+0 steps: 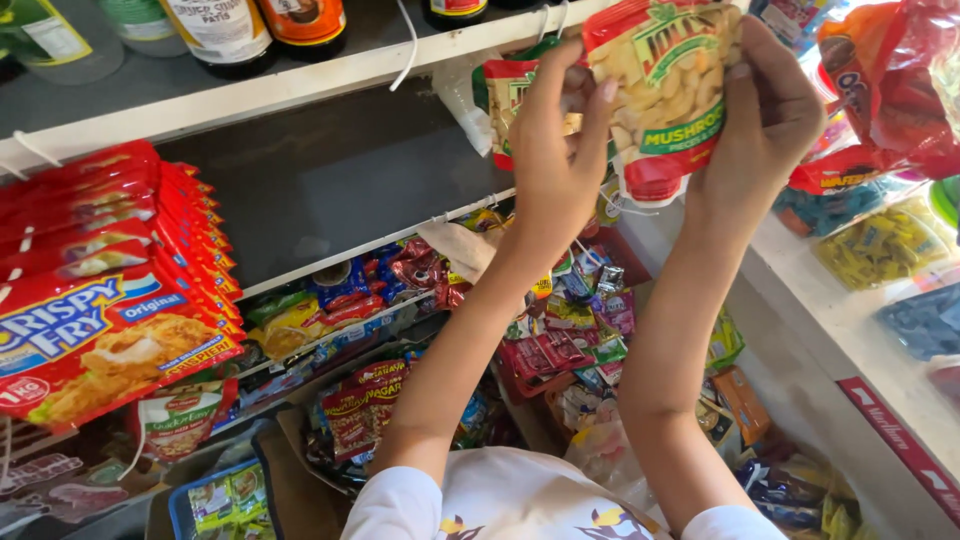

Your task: Wiping down and organizing food packets on shelves in a grocery store.

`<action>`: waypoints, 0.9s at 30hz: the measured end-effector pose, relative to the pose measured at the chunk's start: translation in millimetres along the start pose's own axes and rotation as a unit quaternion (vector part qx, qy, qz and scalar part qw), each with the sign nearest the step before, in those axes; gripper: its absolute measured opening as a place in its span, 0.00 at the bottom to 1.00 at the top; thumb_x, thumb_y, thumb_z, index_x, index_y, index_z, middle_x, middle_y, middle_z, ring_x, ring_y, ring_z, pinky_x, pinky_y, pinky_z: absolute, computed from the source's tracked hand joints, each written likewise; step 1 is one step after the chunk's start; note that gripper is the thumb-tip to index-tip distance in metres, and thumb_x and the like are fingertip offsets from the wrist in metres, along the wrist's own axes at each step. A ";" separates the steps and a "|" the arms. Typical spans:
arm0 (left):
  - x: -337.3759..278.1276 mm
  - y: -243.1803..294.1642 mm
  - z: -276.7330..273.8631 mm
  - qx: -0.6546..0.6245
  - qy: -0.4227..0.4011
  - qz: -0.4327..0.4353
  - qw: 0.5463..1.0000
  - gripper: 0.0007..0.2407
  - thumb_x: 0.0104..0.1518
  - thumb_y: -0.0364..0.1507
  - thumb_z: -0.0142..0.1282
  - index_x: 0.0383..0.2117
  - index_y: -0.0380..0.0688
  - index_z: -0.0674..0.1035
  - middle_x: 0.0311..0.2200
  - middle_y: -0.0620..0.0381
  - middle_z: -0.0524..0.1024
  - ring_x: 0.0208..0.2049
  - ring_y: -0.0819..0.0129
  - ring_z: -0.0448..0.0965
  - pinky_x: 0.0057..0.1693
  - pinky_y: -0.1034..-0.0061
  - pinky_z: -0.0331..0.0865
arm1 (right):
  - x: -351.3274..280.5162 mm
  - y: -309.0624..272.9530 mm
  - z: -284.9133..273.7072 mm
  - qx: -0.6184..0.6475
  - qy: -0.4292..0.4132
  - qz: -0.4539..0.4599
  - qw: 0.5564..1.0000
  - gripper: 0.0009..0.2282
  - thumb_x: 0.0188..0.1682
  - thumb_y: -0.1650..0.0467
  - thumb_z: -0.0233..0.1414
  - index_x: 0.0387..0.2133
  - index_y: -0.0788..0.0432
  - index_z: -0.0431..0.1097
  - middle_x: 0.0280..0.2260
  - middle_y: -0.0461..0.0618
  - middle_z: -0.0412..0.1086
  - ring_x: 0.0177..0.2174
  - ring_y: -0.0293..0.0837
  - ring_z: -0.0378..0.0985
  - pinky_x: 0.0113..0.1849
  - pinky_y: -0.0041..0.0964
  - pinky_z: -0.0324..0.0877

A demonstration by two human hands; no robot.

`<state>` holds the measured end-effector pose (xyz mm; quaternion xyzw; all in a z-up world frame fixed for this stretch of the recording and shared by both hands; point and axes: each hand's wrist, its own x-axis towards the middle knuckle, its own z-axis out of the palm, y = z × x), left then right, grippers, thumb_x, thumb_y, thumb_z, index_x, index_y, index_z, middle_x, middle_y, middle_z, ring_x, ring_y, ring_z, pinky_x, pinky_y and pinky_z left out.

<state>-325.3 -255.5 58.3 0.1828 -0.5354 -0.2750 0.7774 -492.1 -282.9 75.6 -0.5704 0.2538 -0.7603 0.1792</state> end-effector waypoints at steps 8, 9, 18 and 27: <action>-5.6 5.2 -10.5 0.055 -0.013 -0.006 0.998 0.11 0.71 0.25 0.54 0.56 0.39 0.72 0.36 0.60 0.74 0.37 0.80 0.77 0.36 0.85 0.76 | -9.8 7.0 1.6 -0.034 0.025 0.058 0.997 0.09 0.59 0.77 0.52 0.50 0.72 0.74 0.42 0.50 0.78 0.41 0.35 0.78 0.46 0.29 0.73; -6.7 3.2 -13.8 0.052 -0.011 -0.001 0.999 0.13 0.70 0.26 0.54 0.58 0.40 0.71 0.37 0.60 0.75 0.38 0.81 0.78 0.37 0.84 0.76 | -11.0 10.2 -0.1 -0.084 0.008 0.089 0.992 0.09 0.61 0.75 0.53 0.48 0.71 0.75 0.39 0.46 0.77 0.38 0.31 0.76 0.42 0.26 0.71; -5.8 -4.6 -14.5 0.051 -0.009 -0.014 0.999 0.12 0.69 0.25 0.55 0.57 0.40 0.73 0.38 0.58 0.77 0.38 0.79 0.79 0.38 0.84 0.80 | 23.0 3.8 16.6 -0.093 -0.086 0.086 0.988 0.09 0.63 0.71 0.55 0.36 0.67 0.74 0.30 0.39 0.72 0.31 0.28 0.68 0.35 0.27 0.63; -3.7 -7.5 -12.8 0.083 -0.003 0.012 0.997 0.13 0.69 0.25 0.56 0.58 0.42 0.72 0.38 0.60 0.76 0.37 0.80 0.80 0.36 0.86 0.79 | 25.4 34.9 8.8 -0.024 -0.044 0.039 0.998 0.07 0.62 0.76 0.58 0.33 0.68 0.72 0.29 0.41 0.69 0.31 0.32 0.65 0.33 0.28 0.59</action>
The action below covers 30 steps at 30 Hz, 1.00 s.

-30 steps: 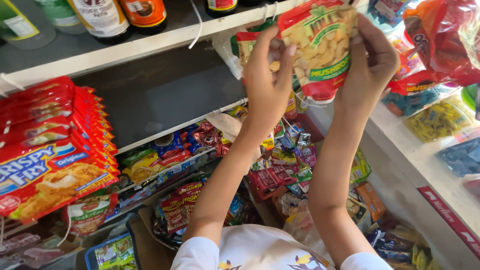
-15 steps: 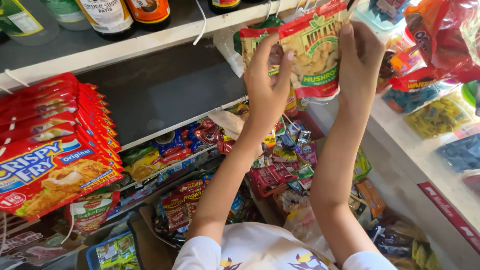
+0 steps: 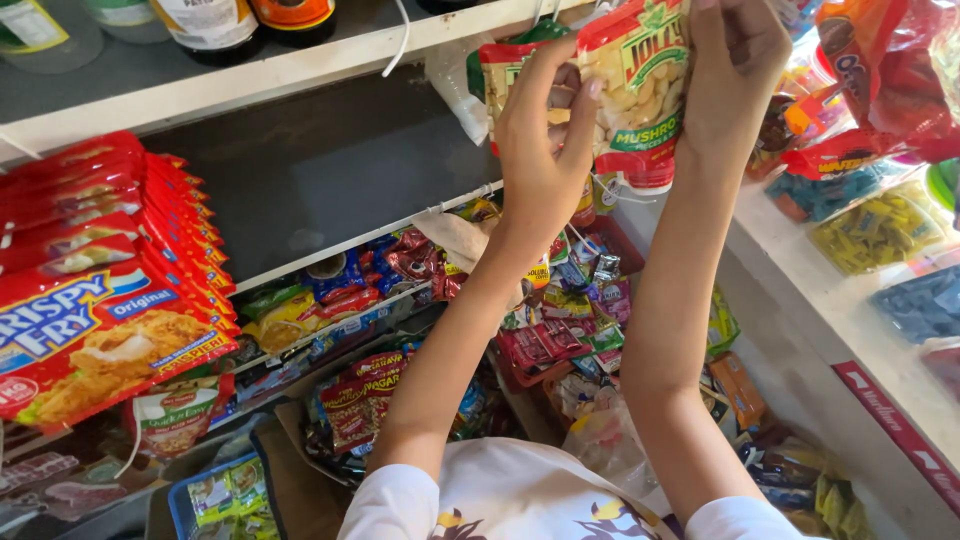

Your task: Wiping down and organizing food packets on shelves in a grocery store.

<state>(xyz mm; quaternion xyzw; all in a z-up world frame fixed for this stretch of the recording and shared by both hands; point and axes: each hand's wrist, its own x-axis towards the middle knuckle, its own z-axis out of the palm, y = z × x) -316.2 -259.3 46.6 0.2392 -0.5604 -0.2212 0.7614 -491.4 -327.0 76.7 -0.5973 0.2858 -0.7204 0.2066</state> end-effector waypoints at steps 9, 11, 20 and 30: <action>-8.7 25.8 -22.6 -0.047 0.010 0.000 0.999 0.10 0.72 0.25 0.56 0.55 0.39 0.74 0.42 0.59 0.77 0.42 0.77 0.81 0.40 0.85 0.84 | -20.9 -34.5 9.5 -0.017 0.003 -0.015 1.000 0.05 0.67 0.76 0.56 0.39 0.65 0.70 0.30 0.40 0.62 0.31 0.31 0.60 0.35 0.27 0.57; -24.4 33.3 -48.7 -0.043 -0.006 -0.024 0.999 0.12 0.69 0.26 0.57 0.56 0.38 0.74 0.45 0.58 0.75 0.46 0.76 0.80 0.45 0.82 0.85 | -42.7 -33.6 36.6 0.021 -0.007 0.013 1.000 0.05 0.66 0.76 0.55 0.39 0.65 0.70 0.31 0.40 0.64 0.30 0.30 0.61 0.35 0.27 0.56; -102.4 -22.8 -205.8 0.178 0.062 -0.264 0.946 0.11 0.66 0.32 0.60 0.45 0.36 0.80 0.34 0.52 0.80 0.33 0.72 0.75 0.40 0.72 0.68 | -166.0 -20.8 151.1 0.000 -0.294 0.159 0.943 0.19 0.56 0.78 0.49 0.61 0.65 0.58 0.46 0.44 0.69 0.40 0.32 0.70 0.39 0.30 0.71; -105.5 -137.7 -284.5 0.273 0.152 -0.122 0.942 0.04 0.66 0.21 0.54 0.43 0.34 0.74 0.29 0.51 0.79 0.30 0.73 0.78 0.36 0.74 0.69 | -210.2 117.0 251.4 -0.076 -0.221 0.081 0.969 0.12 0.49 0.81 0.55 0.45 0.63 0.64 0.34 0.57 0.76 0.35 0.47 0.81 0.37 0.39 0.74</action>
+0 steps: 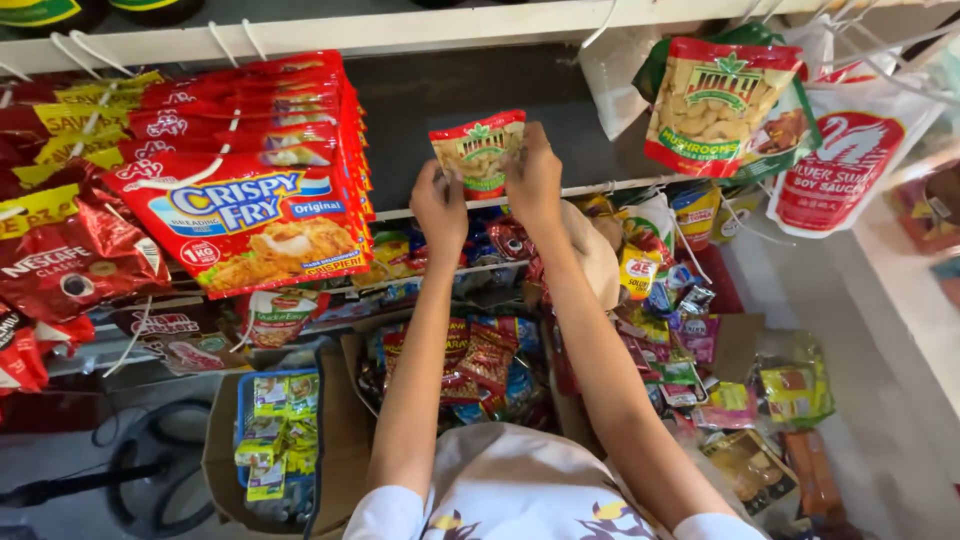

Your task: Wiping down and organizing food packets on shelves in a grocery store.

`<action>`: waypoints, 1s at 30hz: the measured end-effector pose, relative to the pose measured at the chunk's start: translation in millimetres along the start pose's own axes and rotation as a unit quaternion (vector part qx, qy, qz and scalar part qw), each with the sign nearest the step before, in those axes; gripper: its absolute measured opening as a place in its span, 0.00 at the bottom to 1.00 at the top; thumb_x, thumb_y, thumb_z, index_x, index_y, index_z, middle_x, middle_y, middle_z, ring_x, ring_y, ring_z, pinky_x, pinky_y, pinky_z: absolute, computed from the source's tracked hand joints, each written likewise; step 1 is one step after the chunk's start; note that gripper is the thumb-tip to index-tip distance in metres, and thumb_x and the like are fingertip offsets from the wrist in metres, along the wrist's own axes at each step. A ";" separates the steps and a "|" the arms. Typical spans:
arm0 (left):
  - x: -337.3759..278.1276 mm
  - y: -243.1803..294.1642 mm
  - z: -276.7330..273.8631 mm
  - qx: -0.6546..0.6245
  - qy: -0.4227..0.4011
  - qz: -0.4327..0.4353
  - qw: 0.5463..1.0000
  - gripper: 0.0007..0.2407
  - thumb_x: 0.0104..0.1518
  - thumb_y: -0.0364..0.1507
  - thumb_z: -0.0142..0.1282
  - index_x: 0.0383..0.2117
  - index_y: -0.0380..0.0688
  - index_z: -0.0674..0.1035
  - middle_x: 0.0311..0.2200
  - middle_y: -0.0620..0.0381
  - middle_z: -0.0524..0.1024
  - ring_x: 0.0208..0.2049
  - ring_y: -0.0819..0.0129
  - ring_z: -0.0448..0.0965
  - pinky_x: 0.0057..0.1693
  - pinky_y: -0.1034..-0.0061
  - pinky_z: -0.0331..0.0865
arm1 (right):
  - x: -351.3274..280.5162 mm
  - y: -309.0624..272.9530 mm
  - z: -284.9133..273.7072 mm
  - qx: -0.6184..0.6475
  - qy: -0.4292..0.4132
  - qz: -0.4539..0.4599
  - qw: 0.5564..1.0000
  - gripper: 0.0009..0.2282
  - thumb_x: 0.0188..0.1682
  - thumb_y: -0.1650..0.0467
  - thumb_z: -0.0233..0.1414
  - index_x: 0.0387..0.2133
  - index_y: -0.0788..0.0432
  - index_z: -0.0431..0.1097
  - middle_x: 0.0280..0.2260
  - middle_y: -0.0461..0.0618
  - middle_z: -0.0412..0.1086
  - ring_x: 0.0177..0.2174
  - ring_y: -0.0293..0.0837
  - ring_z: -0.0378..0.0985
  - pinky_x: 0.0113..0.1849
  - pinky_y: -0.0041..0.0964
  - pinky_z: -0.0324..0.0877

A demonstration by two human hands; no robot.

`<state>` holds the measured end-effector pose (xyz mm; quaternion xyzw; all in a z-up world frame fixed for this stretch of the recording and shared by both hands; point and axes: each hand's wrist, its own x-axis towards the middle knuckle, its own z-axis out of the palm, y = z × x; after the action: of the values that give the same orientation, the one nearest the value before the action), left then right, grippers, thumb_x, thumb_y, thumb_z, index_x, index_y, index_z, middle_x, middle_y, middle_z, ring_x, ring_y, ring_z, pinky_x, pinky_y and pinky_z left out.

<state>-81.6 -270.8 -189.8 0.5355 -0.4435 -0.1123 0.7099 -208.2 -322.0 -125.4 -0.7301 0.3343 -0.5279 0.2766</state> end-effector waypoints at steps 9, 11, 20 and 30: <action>12.6 -47.2 3.4 0.068 0.043 0.046 0.996 0.05 0.58 0.15 0.50 0.38 0.35 0.74 0.30 0.43 0.80 0.35 0.55 0.84 0.41 0.67 0.74 | -8.3 94.1 44.5 -0.126 0.015 0.031 0.991 0.12 0.49 0.80 0.52 0.45 0.69 0.59 0.28 0.68 0.72 0.35 0.69 0.77 0.32 0.52 0.69; 9.8 -45.3 2.0 0.075 0.024 -0.004 0.997 0.04 0.61 0.17 0.50 0.39 0.35 0.75 0.31 0.44 0.80 0.36 0.55 0.84 0.42 0.66 0.73 | -12.3 109.5 44.0 -0.119 0.005 0.067 0.991 0.12 0.49 0.79 0.52 0.44 0.69 0.59 0.29 0.67 0.73 0.36 0.67 0.79 0.34 0.50 0.72; -16.5 80.9 33.6 0.036 0.062 0.052 0.996 0.13 0.61 0.16 0.51 0.51 0.36 0.70 0.48 0.45 0.68 0.49 0.53 0.72 0.54 0.66 0.69 | -15.3 -68.1 -104.3 -0.031 0.047 0.000 0.998 0.06 0.52 0.80 0.50 0.40 0.68 0.72 0.35 0.54 0.77 0.36 0.43 0.80 0.38 0.36 0.76; -6.8 126.1 196.4 -0.093 -0.144 0.136 0.976 0.18 0.60 0.23 0.56 0.54 0.31 0.66 0.46 0.37 0.73 0.47 0.41 0.77 0.53 0.58 0.72 | 48.4 -32.1 -257.0 -0.116 0.225 -0.033 0.967 0.08 0.56 0.77 0.48 0.45 0.68 0.71 0.31 0.42 0.73 0.26 0.30 0.72 0.28 0.26 0.68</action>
<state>-272.7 -345.6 -78.3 0.3801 -0.5975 -0.1310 0.6938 -436.9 -352.8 1.6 -0.6300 0.4226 -0.6453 0.0901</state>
